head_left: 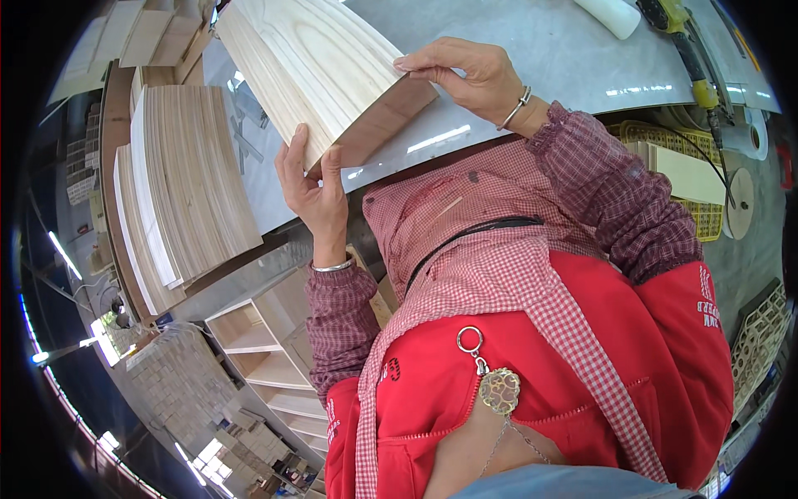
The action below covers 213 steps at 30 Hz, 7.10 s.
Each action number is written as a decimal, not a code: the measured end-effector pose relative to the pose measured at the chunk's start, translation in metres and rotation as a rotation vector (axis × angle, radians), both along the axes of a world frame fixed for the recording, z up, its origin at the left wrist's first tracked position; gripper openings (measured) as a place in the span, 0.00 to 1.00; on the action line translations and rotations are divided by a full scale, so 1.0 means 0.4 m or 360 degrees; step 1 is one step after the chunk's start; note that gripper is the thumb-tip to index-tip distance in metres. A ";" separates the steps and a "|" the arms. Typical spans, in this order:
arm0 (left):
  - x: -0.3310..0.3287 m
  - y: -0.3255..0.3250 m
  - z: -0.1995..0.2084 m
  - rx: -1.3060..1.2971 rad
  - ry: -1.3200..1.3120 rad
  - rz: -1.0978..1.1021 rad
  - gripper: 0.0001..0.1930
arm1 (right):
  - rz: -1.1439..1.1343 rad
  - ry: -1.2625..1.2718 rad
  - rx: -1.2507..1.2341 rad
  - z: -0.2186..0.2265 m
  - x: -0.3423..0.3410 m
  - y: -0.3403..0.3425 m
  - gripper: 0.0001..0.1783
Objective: Assembling wooden boxes by applying glue to the edges of wooden boards and securing them with a pneumatic nail gun.
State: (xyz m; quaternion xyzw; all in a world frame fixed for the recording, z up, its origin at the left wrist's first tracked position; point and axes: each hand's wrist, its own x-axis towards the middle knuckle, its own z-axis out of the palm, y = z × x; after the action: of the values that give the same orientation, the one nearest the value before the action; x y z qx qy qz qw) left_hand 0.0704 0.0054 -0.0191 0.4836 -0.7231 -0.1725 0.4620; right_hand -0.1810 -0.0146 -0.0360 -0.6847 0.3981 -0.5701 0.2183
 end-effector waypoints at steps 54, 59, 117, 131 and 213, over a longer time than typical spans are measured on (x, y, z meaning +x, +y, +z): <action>-0.201 -0.069 0.028 -0.0882 -0.0740 -0.0038 0.17 | -0.0312 0.0045 -0.0017 -0.003 0.022 0.051 0.15; -0.204 -0.066 0.036 -0.0856 -0.0743 -0.0056 0.18 | -0.0175 -0.0161 0.0216 -0.004 -0.020 0.058 0.17; -0.195 -0.069 0.011 -0.0972 -0.0669 0.0043 0.17 | 0.0153 -0.0250 0.2072 0.464 -0.082 0.126 0.08; -0.197 -0.070 0.008 -0.0972 -0.0680 0.0068 0.18 | 0.0102 -0.0105 0.2178 0.483 -0.069 0.101 0.10; 0.044 -0.034 -0.100 -0.0577 0.0261 0.0045 0.15 | 0.0230 0.0323 0.1916 0.501 0.123 0.112 0.14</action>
State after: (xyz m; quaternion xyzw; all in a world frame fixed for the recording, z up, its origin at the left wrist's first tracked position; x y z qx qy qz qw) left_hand 0.0880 -0.0082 -0.0593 0.3869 -0.6955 -0.0717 0.6012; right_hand -0.1317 0.0302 0.1643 -0.5174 0.6215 -0.1608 0.5658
